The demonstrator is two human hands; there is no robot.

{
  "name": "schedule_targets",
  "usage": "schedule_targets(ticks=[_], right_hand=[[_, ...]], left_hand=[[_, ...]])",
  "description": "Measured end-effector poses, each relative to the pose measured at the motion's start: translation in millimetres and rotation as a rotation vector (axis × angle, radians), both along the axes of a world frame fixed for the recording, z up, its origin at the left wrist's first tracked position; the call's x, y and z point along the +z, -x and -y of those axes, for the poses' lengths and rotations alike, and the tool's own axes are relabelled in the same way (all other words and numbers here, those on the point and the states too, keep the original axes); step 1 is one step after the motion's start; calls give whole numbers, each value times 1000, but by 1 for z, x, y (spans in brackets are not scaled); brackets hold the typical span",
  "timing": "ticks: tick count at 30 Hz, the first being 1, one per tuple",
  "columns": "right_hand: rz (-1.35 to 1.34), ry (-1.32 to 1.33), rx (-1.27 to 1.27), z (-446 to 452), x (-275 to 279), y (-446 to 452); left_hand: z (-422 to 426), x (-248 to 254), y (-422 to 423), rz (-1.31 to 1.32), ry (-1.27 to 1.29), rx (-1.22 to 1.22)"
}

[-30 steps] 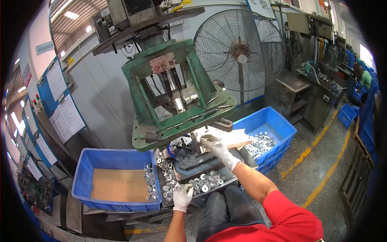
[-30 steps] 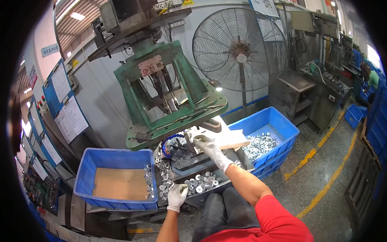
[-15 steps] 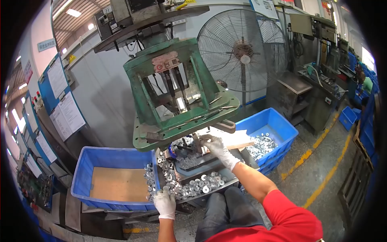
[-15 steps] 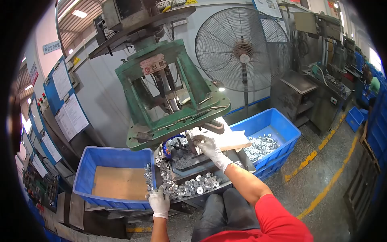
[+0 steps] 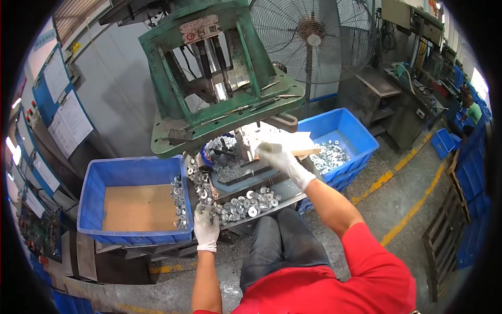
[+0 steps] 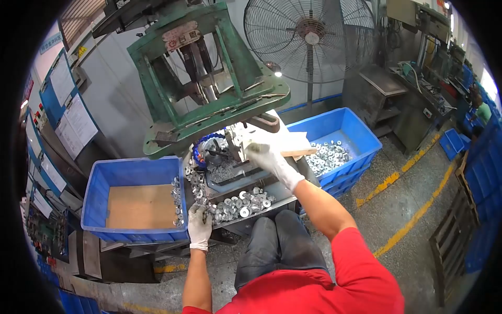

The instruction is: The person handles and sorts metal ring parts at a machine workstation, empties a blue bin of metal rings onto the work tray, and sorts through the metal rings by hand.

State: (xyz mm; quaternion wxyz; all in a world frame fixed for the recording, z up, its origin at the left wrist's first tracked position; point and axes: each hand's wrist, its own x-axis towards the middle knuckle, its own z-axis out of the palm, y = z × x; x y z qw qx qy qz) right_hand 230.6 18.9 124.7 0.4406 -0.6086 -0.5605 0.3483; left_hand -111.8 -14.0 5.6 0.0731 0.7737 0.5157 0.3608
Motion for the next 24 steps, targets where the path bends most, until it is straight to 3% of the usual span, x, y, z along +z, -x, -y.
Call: schedule_targets(ticks=[2, 4, 6, 8, 11, 14, 16, 18, 22, 24], right_hand=[[230, 184, 349, 21, -23, -16], [670, -121, 457, 41, -62, -24], [521, 20, 457, 68, -59, -20], [582, 7, 545, 77, -71, -21], [575, 84, 475, 84, -66, -10], [612, 8, 448, 79, -77, -6], [590, -15, 408, 83, -83, -6], [509, 20, 349, 87, -82, -10], [547, -57, 274, 94, -90, -18], [486, -122, 370, 94, -94, -27]], left_hand=[[5, 9, -8, 60, 73, -35], [4, 11, -13, 47, 73, -68], [1, 4, -17, -33, 0, -90], [0, 3, -19, -33, 14, -75], [-8, -7, -17, -107, -39, -83], [16, 29, -46, -164, -217, 73], [21, 29, -60, -107, -200, -36], [20, 22, -73, -10, 90, -240], [15, 22, -101, -178, -23, -186], [8, 25, -115, -258, -60, -151]])
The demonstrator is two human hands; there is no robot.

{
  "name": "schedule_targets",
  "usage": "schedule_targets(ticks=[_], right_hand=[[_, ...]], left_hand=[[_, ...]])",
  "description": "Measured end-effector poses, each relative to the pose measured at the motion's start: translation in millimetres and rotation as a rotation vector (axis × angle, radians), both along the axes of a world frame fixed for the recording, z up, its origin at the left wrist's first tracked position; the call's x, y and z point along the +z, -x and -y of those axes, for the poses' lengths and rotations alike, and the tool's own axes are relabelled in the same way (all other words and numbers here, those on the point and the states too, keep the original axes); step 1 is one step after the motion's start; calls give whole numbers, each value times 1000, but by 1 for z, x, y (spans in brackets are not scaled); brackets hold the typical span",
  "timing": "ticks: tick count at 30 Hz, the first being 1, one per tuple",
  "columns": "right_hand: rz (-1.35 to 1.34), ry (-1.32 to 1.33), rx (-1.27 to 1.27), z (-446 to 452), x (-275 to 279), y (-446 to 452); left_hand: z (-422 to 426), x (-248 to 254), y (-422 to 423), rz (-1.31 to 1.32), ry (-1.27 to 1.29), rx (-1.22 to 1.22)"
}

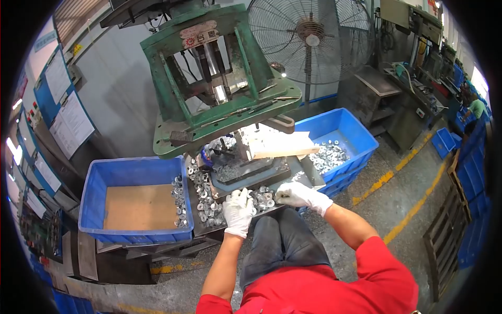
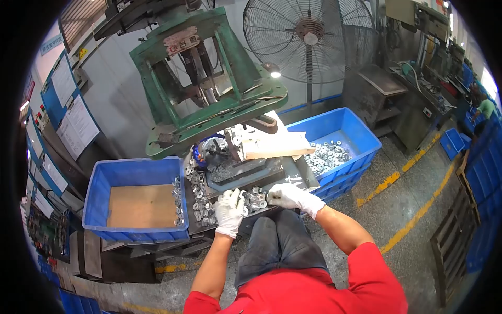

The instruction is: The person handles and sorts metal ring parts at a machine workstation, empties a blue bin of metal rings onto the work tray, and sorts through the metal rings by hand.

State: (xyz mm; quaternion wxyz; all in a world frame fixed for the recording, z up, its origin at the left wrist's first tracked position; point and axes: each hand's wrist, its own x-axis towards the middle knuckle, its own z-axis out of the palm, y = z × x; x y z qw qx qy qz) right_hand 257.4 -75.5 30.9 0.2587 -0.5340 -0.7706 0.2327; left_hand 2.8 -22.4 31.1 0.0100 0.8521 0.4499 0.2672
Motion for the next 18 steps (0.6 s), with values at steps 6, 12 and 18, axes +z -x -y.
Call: schedule_targets(ticks=[6, 12, 18], right_hand=[[-176, 145, -33, -4, 5, 4], [65, 308, 20, -17, 8, -3], [-304, 16, -114, -36, 13, -10]], left_hand=[[-11, 10, -20, -134, 22, -51], [-13, -9, -17, -42, -92, -70], [-14, -9, -19, 29, -109, -25]])
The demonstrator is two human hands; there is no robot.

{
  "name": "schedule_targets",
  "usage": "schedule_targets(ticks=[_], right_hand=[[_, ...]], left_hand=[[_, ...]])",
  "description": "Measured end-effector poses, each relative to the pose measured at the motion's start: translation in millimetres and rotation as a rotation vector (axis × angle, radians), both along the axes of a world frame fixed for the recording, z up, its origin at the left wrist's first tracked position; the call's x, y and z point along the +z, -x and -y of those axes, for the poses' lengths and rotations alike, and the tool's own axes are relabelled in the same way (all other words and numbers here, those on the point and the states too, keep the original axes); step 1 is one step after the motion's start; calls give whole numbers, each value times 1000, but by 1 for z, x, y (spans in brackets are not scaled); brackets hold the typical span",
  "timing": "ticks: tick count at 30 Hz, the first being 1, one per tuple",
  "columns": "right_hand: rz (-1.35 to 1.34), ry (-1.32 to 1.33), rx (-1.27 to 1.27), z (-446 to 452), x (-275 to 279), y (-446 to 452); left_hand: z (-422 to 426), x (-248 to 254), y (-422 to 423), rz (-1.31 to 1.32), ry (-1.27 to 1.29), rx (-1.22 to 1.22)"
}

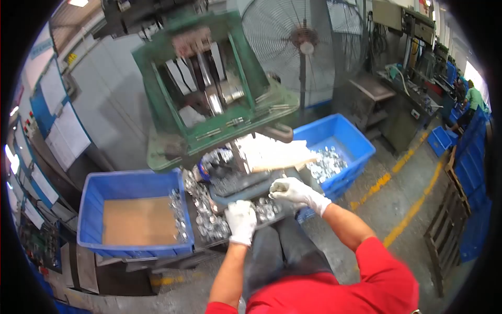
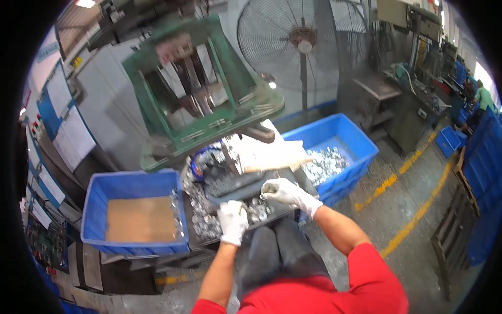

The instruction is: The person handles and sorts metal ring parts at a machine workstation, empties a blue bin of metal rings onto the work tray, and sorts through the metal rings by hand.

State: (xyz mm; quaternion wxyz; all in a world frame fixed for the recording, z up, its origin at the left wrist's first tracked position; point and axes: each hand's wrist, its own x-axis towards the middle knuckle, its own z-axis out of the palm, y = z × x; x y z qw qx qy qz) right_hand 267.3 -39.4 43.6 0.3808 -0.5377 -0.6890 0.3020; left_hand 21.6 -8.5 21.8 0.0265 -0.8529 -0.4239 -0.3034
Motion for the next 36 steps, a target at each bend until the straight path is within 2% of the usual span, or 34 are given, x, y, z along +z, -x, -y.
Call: schedule_targets(ticks=[2, 3, 6, 7, 8, 10, 11, 13, 15, 16, 18, 19, 20, 22, 25, 28, 31, 34, 36], right_hand=[[-376, 195, -80, -7, 32, 6], [-538, 196, -56, -12, 40, 12], [-694, 124, 34, -24, 44, 34], [-573, 127, 81, -19, 53, 40], [-580, 145, 91, -9, 59, 51], [-171, -104, 108, -11, 52, 64], [-103, -210, 60, -18, 36, 69], [-256, -9, -3, -17, 45, 73], [-397, 148, -75, -10, 59, 79], [-346, 44, -88, -15, 56, 76], [-239, -164, -111, -27, 53, 70], [-495, -108, -179, -29, 63, 71], [-376, -158, -329, -39, 64, 67], [-314, -161, -387, -50, 81, 59], [-260, -235, -249, -78, 66, 54], [-274, -172, -240, -86, 66, 51], [-154, -261, -258, -107, 58, 44], [-241, -86, -393, -131, 64, 48], [-64, 6, -433, -129, 70, 43]], left_hand=[[1, -1, 3, 245, 72, -57], [3, 3, 5, 299, 121, -74], [10, 9, 8, 557, 226, -65], [10, 10, 3, 836, 370, -135], [13, 8, 0, 1070, 619, -198], [10, 18, 0, 1296, 921, -325], [7, 18, 2, 1308, 961, -347], [2, 17, 3, 1324, 1048, -394], [3, 18, 1, 1298, 1020, -450], [3, 21, -2, 1287, 1003, -477], [4, 24, -3, 1347, 1040, -375], [2, 23, -3, 1389, 1064, -320], [1, 21, -2, 1431, 1090, -262], [2, 20, 9, 1418, 1128, -197], [-2, 1, 22, 1403, 1106, -145], [-2, 0, 30, 1320, 1075, -154], [-4, 4, 32, 1312, 1100, -109], [-5, 14, 31, 1304, 1142, -93], [-6, 13, 32, 1284, 1147, -53]])
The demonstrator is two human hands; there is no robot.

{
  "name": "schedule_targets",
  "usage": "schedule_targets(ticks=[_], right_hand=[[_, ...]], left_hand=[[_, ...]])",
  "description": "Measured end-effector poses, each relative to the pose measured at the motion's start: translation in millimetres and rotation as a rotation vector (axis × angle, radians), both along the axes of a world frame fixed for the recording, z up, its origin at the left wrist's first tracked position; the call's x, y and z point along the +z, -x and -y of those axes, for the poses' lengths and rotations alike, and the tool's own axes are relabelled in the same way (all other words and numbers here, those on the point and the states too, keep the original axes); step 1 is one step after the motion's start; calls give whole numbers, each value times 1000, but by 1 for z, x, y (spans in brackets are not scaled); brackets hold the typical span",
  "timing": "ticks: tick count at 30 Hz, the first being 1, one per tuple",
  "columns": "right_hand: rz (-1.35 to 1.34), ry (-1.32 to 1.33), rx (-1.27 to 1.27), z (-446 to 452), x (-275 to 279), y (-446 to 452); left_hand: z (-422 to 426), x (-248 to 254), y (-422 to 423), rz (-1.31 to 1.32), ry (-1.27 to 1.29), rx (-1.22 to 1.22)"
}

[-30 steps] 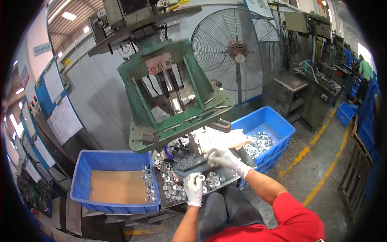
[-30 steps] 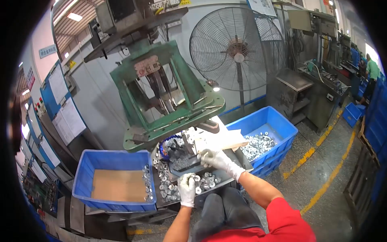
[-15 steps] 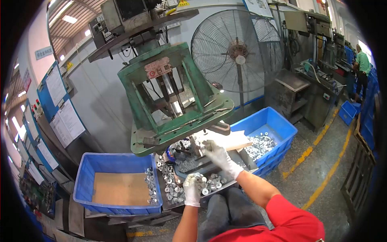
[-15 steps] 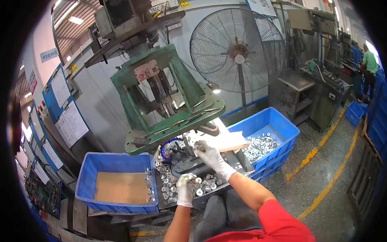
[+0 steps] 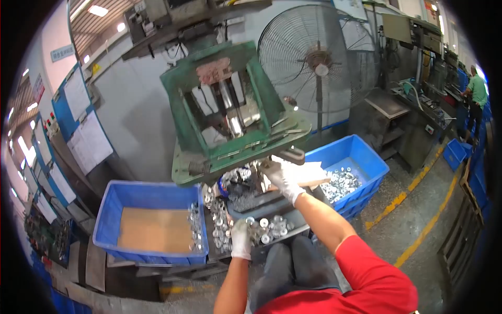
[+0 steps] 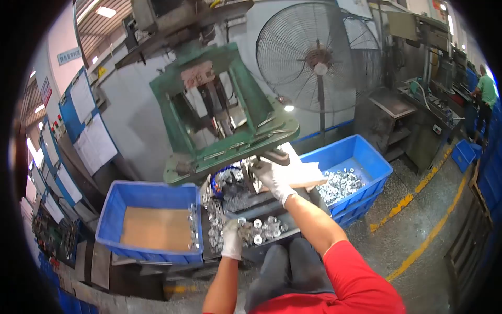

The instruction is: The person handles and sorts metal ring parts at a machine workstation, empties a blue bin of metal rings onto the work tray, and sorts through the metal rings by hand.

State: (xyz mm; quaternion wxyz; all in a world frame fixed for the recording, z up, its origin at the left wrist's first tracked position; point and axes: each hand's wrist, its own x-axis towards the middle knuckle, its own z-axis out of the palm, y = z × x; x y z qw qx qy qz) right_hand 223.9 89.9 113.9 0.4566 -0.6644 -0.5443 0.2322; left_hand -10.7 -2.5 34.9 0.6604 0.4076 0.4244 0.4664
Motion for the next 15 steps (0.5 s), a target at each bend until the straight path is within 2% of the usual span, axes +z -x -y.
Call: schedule_targets(ticks=[2, 3, 4, 6, 8, 10, 12, 13, 15], right_hand=[[65, -14, 0, 4, -8, -2], [-237, -275, -32, 23, -10, 10], [-253, -208, -96, 40, 3, 17], [-167, -86, 143, 73, -9, 27], [35, -334, 401, 94, -28, 38], [106, -363, 404, 112, -38, 55], [206, -261, 428, 125, -39, 65], [292, -351, 425, 124, -45, 69], [225, -322, 384, 128, -47, 71]], left_hand=[[-2, -2, 5, -59, -17, -2], [0, -4, 6, -59, -28, 21], [-3, -9, 7, -100, -33, 9], [-7, -13, 6, -89, -8, 25], [-5, -10, 5, -122, -53, 4], [-2, -5, 2, -157, -86, -4], [3, -2, -2, -192, -100, 17], [8, -1, -2, -106, -110, -14], [13, 3, -2, -272, -181, -1]])
